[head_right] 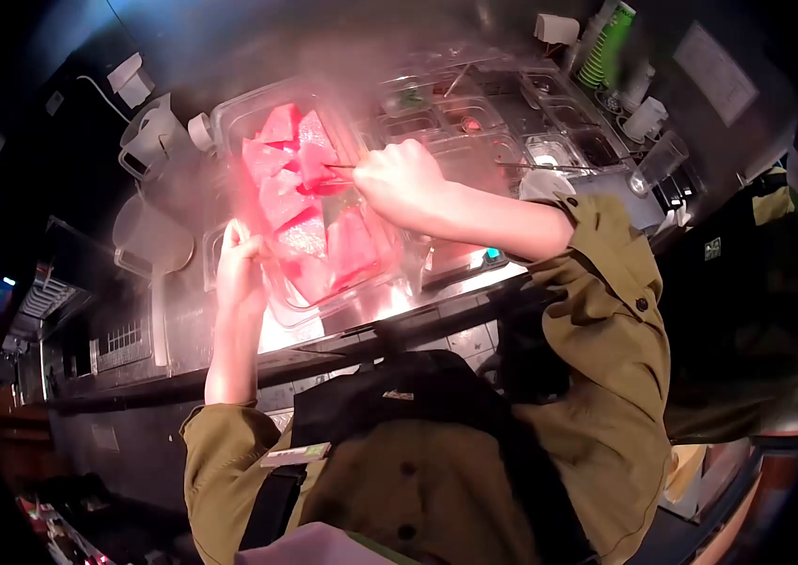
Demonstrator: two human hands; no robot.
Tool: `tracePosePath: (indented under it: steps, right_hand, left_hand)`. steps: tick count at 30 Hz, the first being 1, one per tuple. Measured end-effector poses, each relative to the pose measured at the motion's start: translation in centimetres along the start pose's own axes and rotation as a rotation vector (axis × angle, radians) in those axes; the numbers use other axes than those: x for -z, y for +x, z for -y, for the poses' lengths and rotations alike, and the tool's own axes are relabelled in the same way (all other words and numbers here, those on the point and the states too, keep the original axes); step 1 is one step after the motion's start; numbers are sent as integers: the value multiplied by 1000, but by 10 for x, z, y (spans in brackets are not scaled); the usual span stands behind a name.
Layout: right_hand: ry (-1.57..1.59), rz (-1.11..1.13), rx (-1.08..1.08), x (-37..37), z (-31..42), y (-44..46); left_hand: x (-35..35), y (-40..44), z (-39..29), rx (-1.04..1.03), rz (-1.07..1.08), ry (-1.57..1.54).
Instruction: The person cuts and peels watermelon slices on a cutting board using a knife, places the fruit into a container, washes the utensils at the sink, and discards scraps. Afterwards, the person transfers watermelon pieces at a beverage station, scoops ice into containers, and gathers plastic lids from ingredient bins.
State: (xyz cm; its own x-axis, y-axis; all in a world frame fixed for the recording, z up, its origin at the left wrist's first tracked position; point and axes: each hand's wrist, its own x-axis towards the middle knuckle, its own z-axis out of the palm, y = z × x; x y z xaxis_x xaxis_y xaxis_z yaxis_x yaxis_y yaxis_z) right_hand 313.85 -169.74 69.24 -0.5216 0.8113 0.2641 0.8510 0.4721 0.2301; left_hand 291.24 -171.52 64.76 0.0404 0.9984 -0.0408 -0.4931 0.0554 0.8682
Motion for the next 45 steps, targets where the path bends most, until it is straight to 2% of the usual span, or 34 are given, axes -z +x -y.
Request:
tracePosePath:
  steps: [2, 5, 8, 11, 13, 15, 18, 20, 21, 22, 23, 24, 30, 33, 37, 38, 41, 43, 45]
  right_hand:
    - [20, -42, -3, 5, -15, -3]
    - [56, -16, -87, 37, -42, -20]
    - [159, -174, -67, 89, -71, -55]
    - [155, 137, -228, 120, -78, -91]
    - [-9, 305, -192, 79, -87, -103]
    - [-62, 599, -229, 63, -85, -89]
    - [-65, 442, -332, 101, -80, -66]
    - [-141, 36, -126, 85, -58, -37]
    - [-106, 45, -58, 69, -46, -14]
    - [-234, -47, 84, 45, -38, 9]
    - [-188, -117, 191, 34, -27, 25]
    - [-239, -54, 211, 18, -20, 40]
    - [-688, -324, 444, -30, -19, 62]
    - [-668, -266, 513, -31, -27, 67]
    - [-469, -334, 519, -4, -37, 57]
    - [-448, -257, 497, 7, -37, 53]
    - [-360, -151, 354, 42, -44, 41]
    - [-365, 18, 165, 76, -49, 30]
    - [-258, 50, 19, 103, -60, 5]
  left_hand:
    - [-6, 5, -1, -40, -83, 60]
    - [-7, 8, -2, -30, -82, 90]
    - [0, 17, -4, 6, -79, 79]
    - [10, 27, 3, 13, 23, 54]
    - [6, 27, -1, 25, -26, 65]
    - [10, 29, -3, 11, -10, 76]
    - [5, 28, -11, 10, -36, 89]
    - [6, 29, -11, 31, -33, 65]
    - [6, 31, -11, 32, -22, 70]
    - [6, 32, -12, 28, -11, 74]
    - [4, 31, -13, 20, 8, 57]
    - [3, 30, -15, 27, 28, 18]
    - [-1, 34, -16, 50, 12, -23]
    - [7, 44, -18, 43, 37, 13]
    - [12, 51, -20, 64, 63, 28]
    - [11, 54, -21, 61, 60, 45]
    - [3, 59, -24, 91, 11, 53]
    - [-1, 64, -26, 75, 16, 50]
    - [-5, 64, -30, 105, 6, 72]
